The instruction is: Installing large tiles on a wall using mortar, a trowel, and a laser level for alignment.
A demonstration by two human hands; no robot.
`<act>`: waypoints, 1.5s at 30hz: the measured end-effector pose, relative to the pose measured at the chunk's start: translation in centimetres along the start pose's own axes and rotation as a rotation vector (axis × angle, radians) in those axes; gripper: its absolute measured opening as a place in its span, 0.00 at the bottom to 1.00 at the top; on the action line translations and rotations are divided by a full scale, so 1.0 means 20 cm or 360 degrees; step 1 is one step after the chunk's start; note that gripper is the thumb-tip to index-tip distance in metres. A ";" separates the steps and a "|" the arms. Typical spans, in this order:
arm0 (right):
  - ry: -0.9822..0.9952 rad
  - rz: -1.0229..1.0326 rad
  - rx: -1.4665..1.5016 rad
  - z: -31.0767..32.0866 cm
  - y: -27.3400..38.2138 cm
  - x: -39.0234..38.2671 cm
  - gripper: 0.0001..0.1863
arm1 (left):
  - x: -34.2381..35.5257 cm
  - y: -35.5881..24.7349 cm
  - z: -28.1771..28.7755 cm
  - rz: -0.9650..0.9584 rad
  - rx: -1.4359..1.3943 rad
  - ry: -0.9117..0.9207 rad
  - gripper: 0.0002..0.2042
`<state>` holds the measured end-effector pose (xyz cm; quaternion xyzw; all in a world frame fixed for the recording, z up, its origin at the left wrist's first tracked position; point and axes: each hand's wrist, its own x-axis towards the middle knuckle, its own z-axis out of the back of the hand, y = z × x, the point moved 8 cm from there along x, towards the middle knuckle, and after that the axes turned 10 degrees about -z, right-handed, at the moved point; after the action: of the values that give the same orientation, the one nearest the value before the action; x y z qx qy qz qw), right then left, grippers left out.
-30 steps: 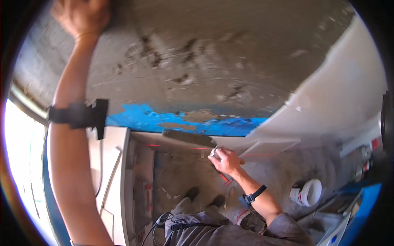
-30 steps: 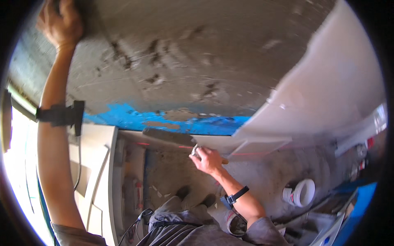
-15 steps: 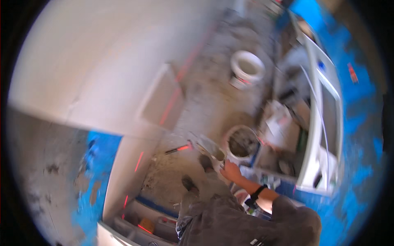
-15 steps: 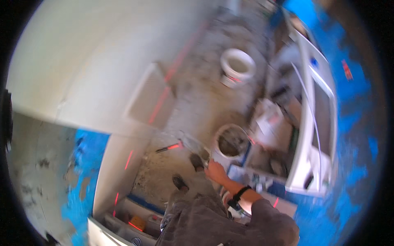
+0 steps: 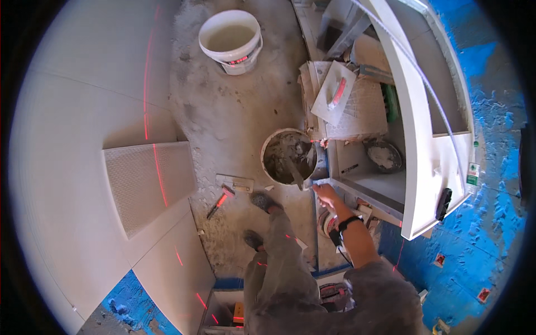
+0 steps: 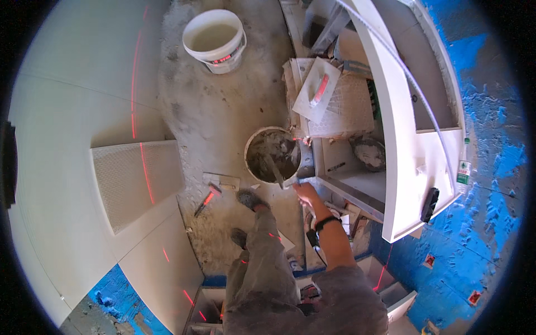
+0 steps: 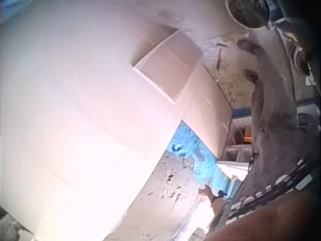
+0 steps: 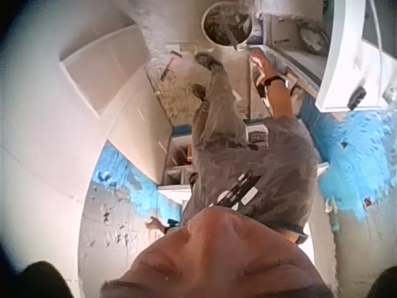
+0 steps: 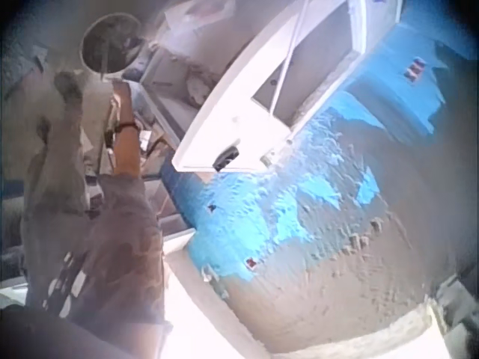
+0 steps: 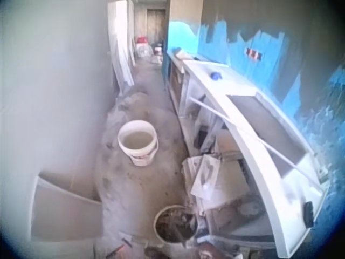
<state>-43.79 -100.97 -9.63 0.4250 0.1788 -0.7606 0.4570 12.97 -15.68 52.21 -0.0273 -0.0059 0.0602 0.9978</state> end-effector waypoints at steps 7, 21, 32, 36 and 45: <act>-0.0008 0.0220 -0.0954 0.09 0.41 0.20 0.18 | -0.23 -0.42 -0.56 -0.0337 0.0551 0.0520 0.34; 0.0560 -0.0038 -0.1170 -0.06 0.57 0.27 0.24 | -0.17 -0.58 -0.64 -0.0408 0.0618 0.0700 0.33; -0.0027 -0.0010 -0.0677 -0.19 0.51 0.32 0.24 | -0.12 -0.45 -0.58 -0.0389 0.0903 0.0660 0.32; 0.0086 0.0048 -0.0719 -0.41 0.62 0.32 0.25 | -0.15 -0.34 -0.46 -0.0348 0.0922 0.0625 0.31; 0.0802 -0.0036 0.0454 -0.24 0.36 0.17 0.20 | -0.11 0.01 -0.08 -0.0327 0.0948 0.0325 0.31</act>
<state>-36.10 -103.29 -14.27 0.6585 0.1827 -0.6536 0.3253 10.77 -15.83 50.62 0.2604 0.1092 -0.0446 0.9583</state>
